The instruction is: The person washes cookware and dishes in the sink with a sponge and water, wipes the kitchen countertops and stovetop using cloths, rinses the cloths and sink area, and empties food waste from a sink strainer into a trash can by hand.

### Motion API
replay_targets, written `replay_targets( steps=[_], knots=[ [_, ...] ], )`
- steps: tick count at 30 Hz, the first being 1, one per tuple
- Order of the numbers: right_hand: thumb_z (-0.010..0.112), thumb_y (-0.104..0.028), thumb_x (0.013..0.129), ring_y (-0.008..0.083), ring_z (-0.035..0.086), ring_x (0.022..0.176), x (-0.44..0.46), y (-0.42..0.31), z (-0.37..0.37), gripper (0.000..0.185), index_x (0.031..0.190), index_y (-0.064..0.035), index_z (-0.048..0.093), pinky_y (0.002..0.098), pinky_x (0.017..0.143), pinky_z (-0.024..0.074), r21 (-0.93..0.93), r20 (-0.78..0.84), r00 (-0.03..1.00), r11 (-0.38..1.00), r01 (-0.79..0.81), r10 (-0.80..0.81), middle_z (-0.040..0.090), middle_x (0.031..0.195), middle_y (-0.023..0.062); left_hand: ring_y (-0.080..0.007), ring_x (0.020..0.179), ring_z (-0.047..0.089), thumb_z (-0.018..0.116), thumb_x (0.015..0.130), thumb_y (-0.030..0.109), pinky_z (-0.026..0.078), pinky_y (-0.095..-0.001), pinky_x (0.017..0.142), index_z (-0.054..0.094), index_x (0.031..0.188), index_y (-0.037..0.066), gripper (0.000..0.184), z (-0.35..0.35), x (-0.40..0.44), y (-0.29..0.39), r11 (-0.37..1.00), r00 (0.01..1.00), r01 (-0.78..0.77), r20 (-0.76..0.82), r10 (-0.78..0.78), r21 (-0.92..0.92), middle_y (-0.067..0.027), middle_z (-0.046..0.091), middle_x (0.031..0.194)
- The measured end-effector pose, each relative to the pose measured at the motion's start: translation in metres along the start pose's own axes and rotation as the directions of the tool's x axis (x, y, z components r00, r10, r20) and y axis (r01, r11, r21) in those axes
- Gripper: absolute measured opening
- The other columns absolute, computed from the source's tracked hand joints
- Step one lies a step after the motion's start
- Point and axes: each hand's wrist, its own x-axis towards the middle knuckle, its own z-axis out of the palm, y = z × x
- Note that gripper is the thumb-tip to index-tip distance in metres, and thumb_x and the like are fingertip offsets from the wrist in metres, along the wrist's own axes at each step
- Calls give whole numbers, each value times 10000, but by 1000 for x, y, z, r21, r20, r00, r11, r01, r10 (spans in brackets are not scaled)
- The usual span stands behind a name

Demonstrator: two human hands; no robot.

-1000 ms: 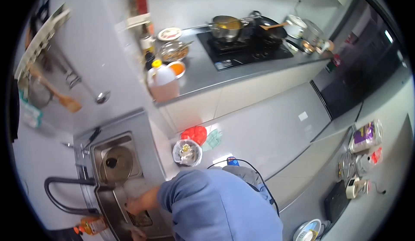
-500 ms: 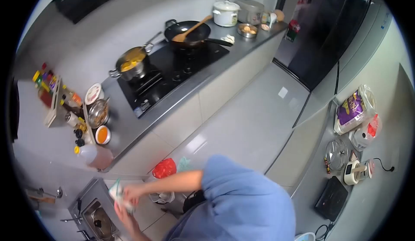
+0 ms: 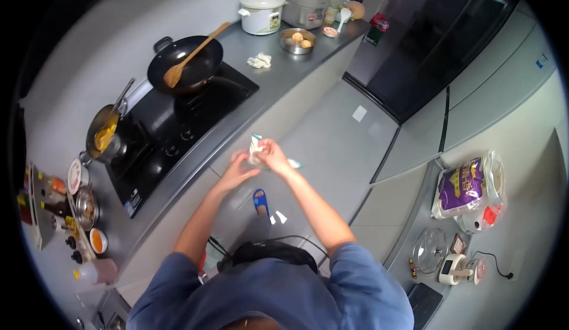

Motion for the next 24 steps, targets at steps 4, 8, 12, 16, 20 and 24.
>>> replay_targets(
  steps=[4, 8, 12, 16, 20, 24],
  knots=[
    [637, 14, 757, 142, 609, 766, 63, -82, -87, 474, 1187, -19, 440, 264, 679, 506, -241, -103, 995, 970, -37, 12, 607, 879, 66, -163, 899, 589, 738, 771, 192, 473, -278, 750, 538, 1035, 2, 381, 52, 133, 26, 852, 980, 61, 191, 46, -520, -48, 589, 932],
    [624, 14, 694, 142, 584, 698, 161, -151, -213, 368, 1050, -19, 536, 276, 666, 495, -914, -185, 960, 395, -90, -209, 596, 840, 62, -199, 768, 630, 666, 780, 70, 476, -293, 683, 607, 978, 49, 208, 76, 265, 19, 978, 969, -206, -145, 198, -39, -85, 644, 880],
    [605, 25, 694, 234, 559, 687, 188, -220, -203, 220, 883, -18, 502, 310, 649, 461, -825, -118, 923, 554, 114, -365, 583, 799, 99, -283, 911, 563, 615, 770, 27, 467, -372, 794, 614, 979, 65, 213, 58, 303, 85, 891, 807, -380, -380, 451, 250, -91, 630, 982],
    [561, 51, 647, 333, 386, 1257, 247, -195, -258, 423, 1057, -38, 514, 403, 1088, 245, -893, 286, 939, 304, 333, -191, 440, 1332, 181, -287, 1116, 465, 646, 767, 78, 403, -397, 926, 629, 1021, 101, 255, 46, 368, 65, 753, 729, -519, -250, 637, 404, -83, 557, 1164],
    [501, -351, 894, 380, 149, 1377, 350, -72, -282, 627, 1385, -12, 307, 489, 1122, 82, -947, 74, 995, 308, 91, -65, 240, 1441, 269, -399, 1300, 266, 652, 776, 235, 301, -513, 1017, 539, 1251, 150, 496, 52, 430, 17, 813, 891, -40, -347, 292, 581, -161, 331, 1399],
    [497, -411, 894, 529, 108, 1323, 403, -3, -240, 726, 1385, 61, 247, 555, 1083, 105, -994, 37, 923, 82, 74, -382, 163, 1397, 393, -420, 1301, 255, 665, 757, 263, 313, -506, 1002, 444, 1334, 192, 622, 46, 501, -9, 720, 733, 296, -632, 250, 627, -141, 289, 1437]
  ],
)
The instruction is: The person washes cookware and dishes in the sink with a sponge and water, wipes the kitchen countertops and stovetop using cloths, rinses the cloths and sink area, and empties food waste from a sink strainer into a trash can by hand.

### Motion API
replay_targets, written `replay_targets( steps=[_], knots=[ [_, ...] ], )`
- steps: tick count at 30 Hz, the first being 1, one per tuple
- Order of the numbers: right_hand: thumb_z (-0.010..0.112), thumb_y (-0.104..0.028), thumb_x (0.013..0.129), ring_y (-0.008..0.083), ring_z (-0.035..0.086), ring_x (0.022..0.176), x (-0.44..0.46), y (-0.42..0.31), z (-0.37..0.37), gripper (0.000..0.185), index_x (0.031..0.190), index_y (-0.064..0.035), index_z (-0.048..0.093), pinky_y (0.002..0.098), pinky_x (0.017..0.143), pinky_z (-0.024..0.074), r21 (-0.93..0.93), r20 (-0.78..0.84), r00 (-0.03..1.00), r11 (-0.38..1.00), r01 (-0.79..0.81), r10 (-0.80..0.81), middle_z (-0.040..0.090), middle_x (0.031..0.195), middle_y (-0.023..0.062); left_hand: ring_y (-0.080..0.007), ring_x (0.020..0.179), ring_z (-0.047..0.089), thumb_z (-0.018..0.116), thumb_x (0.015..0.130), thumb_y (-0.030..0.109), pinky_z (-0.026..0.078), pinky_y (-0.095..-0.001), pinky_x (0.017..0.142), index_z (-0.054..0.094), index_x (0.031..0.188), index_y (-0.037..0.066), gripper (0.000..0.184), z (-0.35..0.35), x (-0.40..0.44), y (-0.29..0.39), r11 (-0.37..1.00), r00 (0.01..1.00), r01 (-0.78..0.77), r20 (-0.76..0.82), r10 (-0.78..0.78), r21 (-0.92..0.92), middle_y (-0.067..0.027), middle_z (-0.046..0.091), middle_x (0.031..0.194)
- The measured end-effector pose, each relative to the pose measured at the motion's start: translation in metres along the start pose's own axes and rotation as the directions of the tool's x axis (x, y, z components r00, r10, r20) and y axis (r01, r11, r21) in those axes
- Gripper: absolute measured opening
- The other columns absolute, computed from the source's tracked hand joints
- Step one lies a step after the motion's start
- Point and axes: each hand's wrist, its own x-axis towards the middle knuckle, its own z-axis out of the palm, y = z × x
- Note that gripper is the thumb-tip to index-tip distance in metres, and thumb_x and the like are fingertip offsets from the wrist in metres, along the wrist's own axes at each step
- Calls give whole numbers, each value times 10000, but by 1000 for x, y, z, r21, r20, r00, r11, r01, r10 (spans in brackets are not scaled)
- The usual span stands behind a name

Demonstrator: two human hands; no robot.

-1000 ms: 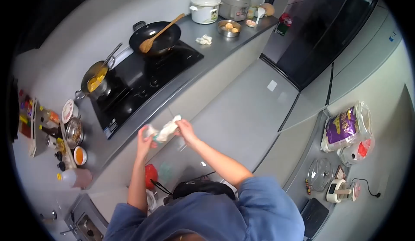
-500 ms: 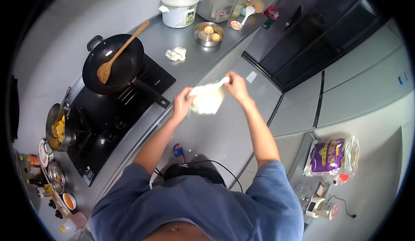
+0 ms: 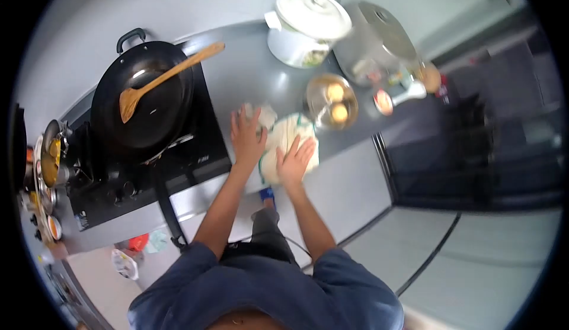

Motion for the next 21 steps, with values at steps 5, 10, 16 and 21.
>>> replay_targets(
  steps=[5, 10, 16, 21],
  knots=[
    [552, -387, 842, 565, 104, 1303, 106, -25, 20, 787, 1370, 100, 230, 583, 1076, 83, 46, 68, 947, 949, 312, -314, 119, 1398, 407, -328, 1061, 469, 681, 667, 118, 387, -385, 908, 609, 1012, 114, 352, 50, 68, -19, 928, 952, 296, -10, -306, -225, -121, 521, 1137],
    [604, -266, 771, 445, 201, 1333, 276, -109, 97, 717, 1333, 77, 321, 480, 1119, 123, -10, 25, 881, 881, 473, -473, 238, 1411, 323, -270, 968, 526, 585, 749, 18, 439, -348, 845, 534, 1001, 53, 259, -18, 22, -13, 812, 788, 262, -370, -492, -521, -123, 547, 1010],
    [503, -179, 878, 265, 408, 1248, 348, -255, 176, 348, 1196, -41, 532, 417, 1080, 243, 719, 1, 815, 567, 402, -579, 494, 1269, 196, -218, 1056, 552, 495, 882, 75, 466, -353, 908, 389, 1298, 52, 430, -55, -80, -9, -243, 397, 82, 255, -882, -967, -108, 542, 1164],
    [498, -218, 871, 312, 308, 1314, 311, -294, 172, 446, 1289, -67, 459, 546, 1077, 175, 327, -58, 471, 429, 842, -880, 403, 1387, 99, -261, 1072, 556, 492, 903, 248, 459, -381, 923, 450, 1250, 5, 426, -98, -116, 1, -270, 399, 97, 286, -871, -958, -151, 554, 1167]
  ],
)
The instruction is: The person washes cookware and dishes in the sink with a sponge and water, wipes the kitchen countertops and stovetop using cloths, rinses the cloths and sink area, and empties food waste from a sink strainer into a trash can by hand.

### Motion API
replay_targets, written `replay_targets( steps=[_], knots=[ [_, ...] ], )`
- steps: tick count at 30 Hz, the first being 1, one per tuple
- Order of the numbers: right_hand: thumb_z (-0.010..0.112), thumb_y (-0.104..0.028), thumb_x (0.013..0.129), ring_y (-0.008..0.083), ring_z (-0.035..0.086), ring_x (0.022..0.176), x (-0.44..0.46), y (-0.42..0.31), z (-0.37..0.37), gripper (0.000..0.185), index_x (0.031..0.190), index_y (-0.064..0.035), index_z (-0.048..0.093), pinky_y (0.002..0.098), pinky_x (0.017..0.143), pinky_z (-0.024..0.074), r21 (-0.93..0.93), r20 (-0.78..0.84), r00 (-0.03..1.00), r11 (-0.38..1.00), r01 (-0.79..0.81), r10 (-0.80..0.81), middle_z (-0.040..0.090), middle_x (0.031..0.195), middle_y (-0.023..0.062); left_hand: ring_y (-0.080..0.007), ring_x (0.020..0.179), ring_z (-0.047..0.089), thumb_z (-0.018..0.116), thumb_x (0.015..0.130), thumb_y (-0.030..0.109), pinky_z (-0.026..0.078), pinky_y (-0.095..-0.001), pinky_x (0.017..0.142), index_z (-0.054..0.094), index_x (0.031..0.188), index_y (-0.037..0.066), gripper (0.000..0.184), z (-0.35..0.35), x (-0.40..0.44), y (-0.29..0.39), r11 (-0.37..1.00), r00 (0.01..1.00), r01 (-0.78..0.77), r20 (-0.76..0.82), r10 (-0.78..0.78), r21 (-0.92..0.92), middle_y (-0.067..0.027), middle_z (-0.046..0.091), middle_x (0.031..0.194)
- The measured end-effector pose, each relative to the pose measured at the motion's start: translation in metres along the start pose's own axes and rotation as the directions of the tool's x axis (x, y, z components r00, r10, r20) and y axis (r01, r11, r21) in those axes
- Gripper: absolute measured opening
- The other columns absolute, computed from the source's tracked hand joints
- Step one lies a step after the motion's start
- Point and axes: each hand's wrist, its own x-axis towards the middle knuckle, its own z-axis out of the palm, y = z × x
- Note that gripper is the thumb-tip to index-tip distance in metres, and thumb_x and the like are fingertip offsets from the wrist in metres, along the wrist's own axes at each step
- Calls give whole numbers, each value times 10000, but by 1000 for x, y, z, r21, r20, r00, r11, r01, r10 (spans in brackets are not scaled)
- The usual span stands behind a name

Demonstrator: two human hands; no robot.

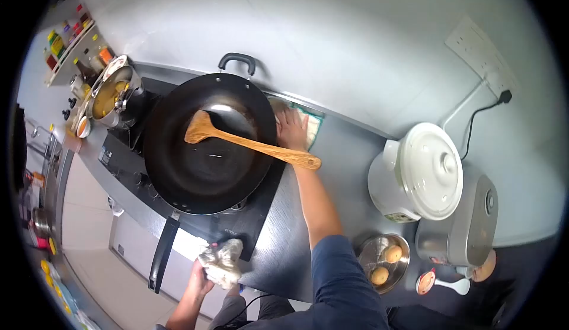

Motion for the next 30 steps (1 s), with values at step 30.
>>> replay_targets(
  steps=[30],
  knots=[
    [466, -318, 920, 316, 212, 1369, -154, -398, 10, 614, 1365, 71, 300, 404, 1124, 136, 75, 194, 964, 982, 171, -183, 244, 1459, 220, -302, 1117, 532, 418, 843, 133, 446, -431, 956, 514, 1192, -31, 398, -298, -144, 159, 868, 897, -345, -397, 193, -357, -161, 552, 1190]
  ],
)
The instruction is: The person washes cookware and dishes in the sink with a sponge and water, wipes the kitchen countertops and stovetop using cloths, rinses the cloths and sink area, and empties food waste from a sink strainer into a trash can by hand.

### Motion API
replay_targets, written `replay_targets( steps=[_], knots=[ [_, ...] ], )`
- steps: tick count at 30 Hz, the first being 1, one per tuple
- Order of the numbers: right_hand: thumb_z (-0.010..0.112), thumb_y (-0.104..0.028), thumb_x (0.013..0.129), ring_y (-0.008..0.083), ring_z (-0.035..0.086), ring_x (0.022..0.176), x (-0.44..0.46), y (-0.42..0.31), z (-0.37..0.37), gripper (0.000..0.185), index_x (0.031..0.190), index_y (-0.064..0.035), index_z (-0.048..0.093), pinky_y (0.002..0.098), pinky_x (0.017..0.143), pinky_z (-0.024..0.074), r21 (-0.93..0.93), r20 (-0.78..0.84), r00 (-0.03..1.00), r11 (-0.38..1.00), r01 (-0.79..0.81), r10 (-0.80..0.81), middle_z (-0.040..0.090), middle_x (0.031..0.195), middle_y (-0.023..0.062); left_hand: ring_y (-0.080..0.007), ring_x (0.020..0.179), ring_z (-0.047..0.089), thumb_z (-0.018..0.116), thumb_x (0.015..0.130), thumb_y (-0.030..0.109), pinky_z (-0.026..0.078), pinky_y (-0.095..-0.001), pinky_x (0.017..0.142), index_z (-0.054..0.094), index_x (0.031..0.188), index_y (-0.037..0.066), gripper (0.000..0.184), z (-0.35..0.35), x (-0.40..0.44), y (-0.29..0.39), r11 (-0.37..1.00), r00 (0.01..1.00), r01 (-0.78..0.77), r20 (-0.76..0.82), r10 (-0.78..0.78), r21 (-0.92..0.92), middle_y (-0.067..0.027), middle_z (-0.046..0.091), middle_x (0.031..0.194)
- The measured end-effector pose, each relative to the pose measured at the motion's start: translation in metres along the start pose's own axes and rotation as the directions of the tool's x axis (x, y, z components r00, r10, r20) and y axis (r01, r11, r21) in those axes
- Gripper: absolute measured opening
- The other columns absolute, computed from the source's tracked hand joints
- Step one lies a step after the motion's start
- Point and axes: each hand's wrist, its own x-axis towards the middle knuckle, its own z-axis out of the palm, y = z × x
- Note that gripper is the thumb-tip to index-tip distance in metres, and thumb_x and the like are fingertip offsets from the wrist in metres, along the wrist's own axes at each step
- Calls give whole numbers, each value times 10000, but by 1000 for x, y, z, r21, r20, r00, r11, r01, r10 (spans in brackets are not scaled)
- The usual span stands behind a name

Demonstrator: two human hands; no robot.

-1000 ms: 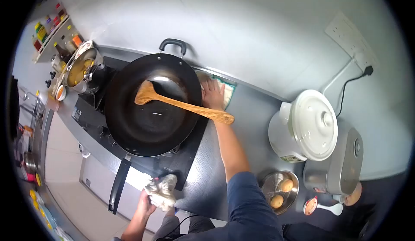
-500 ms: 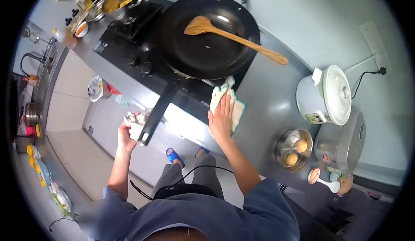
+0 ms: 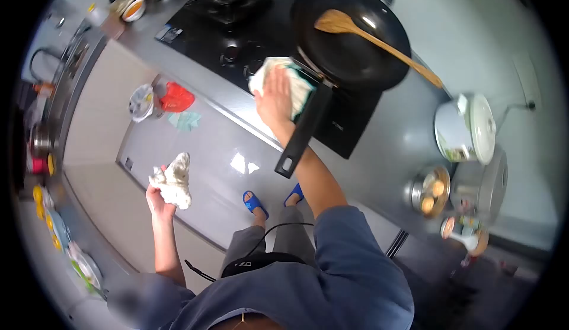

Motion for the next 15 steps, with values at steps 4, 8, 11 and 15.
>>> replay_targets(
  steps=[4, 8, 11, 15],
  knots=[
    [546, -260, 866, 278, 258, 1357, -56, 39, -21, 598, 1390, -58, 340, 408, 1117, 173, 76, 49, 959, 958, 275, -279, 318, 1451, 108, -294, 979, 578, 477, 834, 135, 506, -427, 797, 562, 1102, 22, 303, 0, 11, 0, 986, 960, 164, 228, -161, 6, -142, 586, 1119],
    [533, -310, 880, 245, 161, 1391, -170, 71, -100, 556, 1397, -229, 347, 402, 1131, 131, -5, 110, 993, 999, -37, 38, 237, 1492, -6, -140, 716, 584, 511, 847, 142, 505, -292, 639, 542, 1176, 35, 347, 45, 16, -7, 798, 753, 593, 425, -502, -109, -51, 613, 926],
    [512, -294, 895, 257, 147, 1396, -278, 124, -142, 556, 1411, -206, 325, 415, 1129, 139, -85, 28, 930, 928, -363, 367, 212, 1504, 9, -14, 552, 497, 460, 883, 53, 431, -172, 537, 385, 1355, 34, 478, 110, -3, -43, 392, 445, 891, 621, -645, -231, 56, 485, 675],
    [482, -188, 911, 254, 166, 1393, -393, 172, -204, 507, 1399, -167, 347, 418, 1136, 141, -64, 0, 823, 821, -567, 568, 234, 1496, 21, -22, 553, 522, 495, 854, 23, 456, -149, 534, 497, 1293, 109, 448, 135, -17, -103, 147, 131, 989, 636, -760, -27, 40, 541, 741]
  ],
)
